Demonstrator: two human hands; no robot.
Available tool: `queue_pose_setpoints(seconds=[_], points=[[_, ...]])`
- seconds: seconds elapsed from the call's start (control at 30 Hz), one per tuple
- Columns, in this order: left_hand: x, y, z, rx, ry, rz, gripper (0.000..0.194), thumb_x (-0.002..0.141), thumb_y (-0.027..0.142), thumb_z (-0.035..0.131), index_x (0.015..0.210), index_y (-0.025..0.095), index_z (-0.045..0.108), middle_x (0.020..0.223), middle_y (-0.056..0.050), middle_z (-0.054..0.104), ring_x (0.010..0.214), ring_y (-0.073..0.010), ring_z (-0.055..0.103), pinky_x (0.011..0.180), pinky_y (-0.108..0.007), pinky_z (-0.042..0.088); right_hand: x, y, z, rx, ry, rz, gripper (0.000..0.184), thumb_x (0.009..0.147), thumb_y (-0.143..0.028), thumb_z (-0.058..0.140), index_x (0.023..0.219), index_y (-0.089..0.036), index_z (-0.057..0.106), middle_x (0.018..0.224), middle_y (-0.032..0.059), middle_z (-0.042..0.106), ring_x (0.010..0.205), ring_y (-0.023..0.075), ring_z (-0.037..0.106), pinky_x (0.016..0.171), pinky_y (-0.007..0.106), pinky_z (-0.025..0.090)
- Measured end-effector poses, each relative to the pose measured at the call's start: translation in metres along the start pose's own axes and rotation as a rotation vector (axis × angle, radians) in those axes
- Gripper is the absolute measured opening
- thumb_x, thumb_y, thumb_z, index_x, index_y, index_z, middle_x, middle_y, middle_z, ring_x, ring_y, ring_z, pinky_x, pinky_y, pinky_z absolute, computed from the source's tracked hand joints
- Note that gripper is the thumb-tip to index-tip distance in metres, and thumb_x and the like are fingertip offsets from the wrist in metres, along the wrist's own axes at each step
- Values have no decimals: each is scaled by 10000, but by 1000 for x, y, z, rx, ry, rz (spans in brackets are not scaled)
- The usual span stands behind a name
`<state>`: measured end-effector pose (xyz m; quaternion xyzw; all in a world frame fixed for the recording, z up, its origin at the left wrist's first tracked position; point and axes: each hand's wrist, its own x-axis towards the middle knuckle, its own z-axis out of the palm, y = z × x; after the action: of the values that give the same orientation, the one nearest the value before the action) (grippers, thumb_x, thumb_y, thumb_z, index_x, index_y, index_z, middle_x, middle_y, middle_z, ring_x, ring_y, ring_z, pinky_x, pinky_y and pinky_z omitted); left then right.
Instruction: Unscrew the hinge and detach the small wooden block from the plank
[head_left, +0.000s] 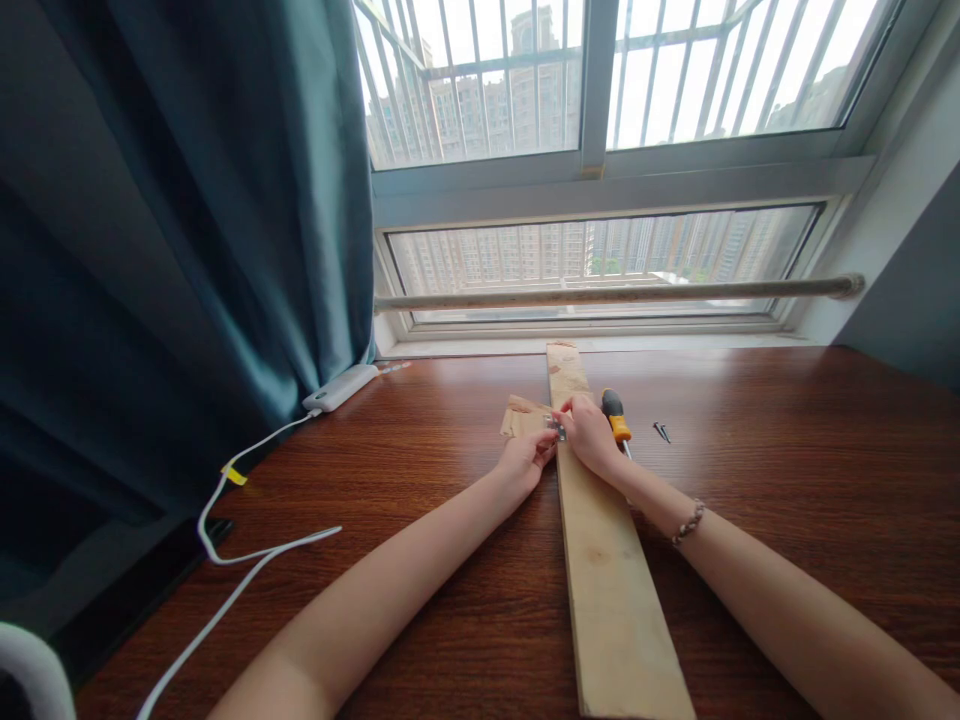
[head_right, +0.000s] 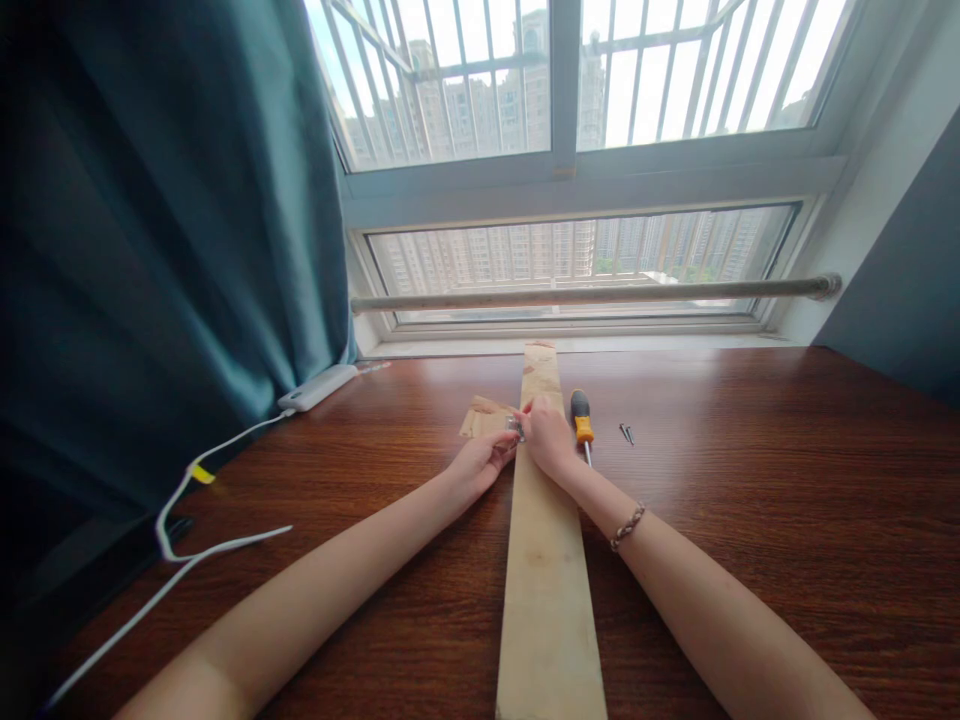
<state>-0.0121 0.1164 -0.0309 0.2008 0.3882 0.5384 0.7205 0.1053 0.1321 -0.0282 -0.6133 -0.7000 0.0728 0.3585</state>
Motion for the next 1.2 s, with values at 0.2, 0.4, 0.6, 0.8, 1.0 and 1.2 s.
queue_pose_setpoints(seconds=[0.2, 0.4, 0.6, 0.8, 1.0, 1.2], points=[[-2, 0, 1, 12, 23, 2, 207, 668, -82, 551, 731, 93, 641, 687, -67, 670, 602, -120, 616, 594, -213, 491, 1, 2, 2, 12, 4, -8, 119, 860, -238, 505, 818, -145, 567, 796, 68, 607, 709, 179, 544, 612, 259, 343], [-2, 0, 0, -11, 9, -8, 213, 668, -91, 535, 687, 98, 630, 660, -56, 657, 583, -110, 603, 601, -218, 489, 8, 9, 2, 117, -63, -27, 160, 770, -307, 614, 765, -147, 618, 666, 25, 595, 636, 161, 538, 565, 244, 344], [-1, 1, 0, -7, 30, -5, 210, 655, -94, 554, 689, 101, 626, 658, -52, 654, 566, -109, 597, 581, -220, 487, 9, 13, -2, 247, -78, -55, 129, 765, -240, 596, 693, -163, 670, 624, 6, 625, 600, 134, 553, 581, 228, 382], [-1, 1, 1, 10, 39, 4, 173, 682, -67, 568, 706, 97, 620, 682, -72, 666, 589, -129, 618, 596, -241, 503, 1, 3, -6, 285, 86, -120, 162, 792, -251, 579, 733, -179, 711, 699, 23, 612, 627, 136, 529, 614, 242, 374], [0, 0, -1, 3, 26, -5, 167, 676, -60, 577, 695, 103, 612, 679, -70, 663, 581, -123, 616, 615, -240, 505, -1, 0, -7, 312, 195, -138, 181, 821, -274, 545, 800, -185, 701, 757, 26, 645, 610, 141, 528, 608, 241, 376], [-1, 1, -1, 4, -33, -26, 165, 694, -30, 548, 741, 108, 627, 706, -57, 665, 599, -112, 620, 632, -235, 509, -3, 1, -4, 198, 129, -82, 180, 834, -293, 522, 821, -203, 678, 713, 18, 671, 605, 161, 570, 595, 246, 374]])
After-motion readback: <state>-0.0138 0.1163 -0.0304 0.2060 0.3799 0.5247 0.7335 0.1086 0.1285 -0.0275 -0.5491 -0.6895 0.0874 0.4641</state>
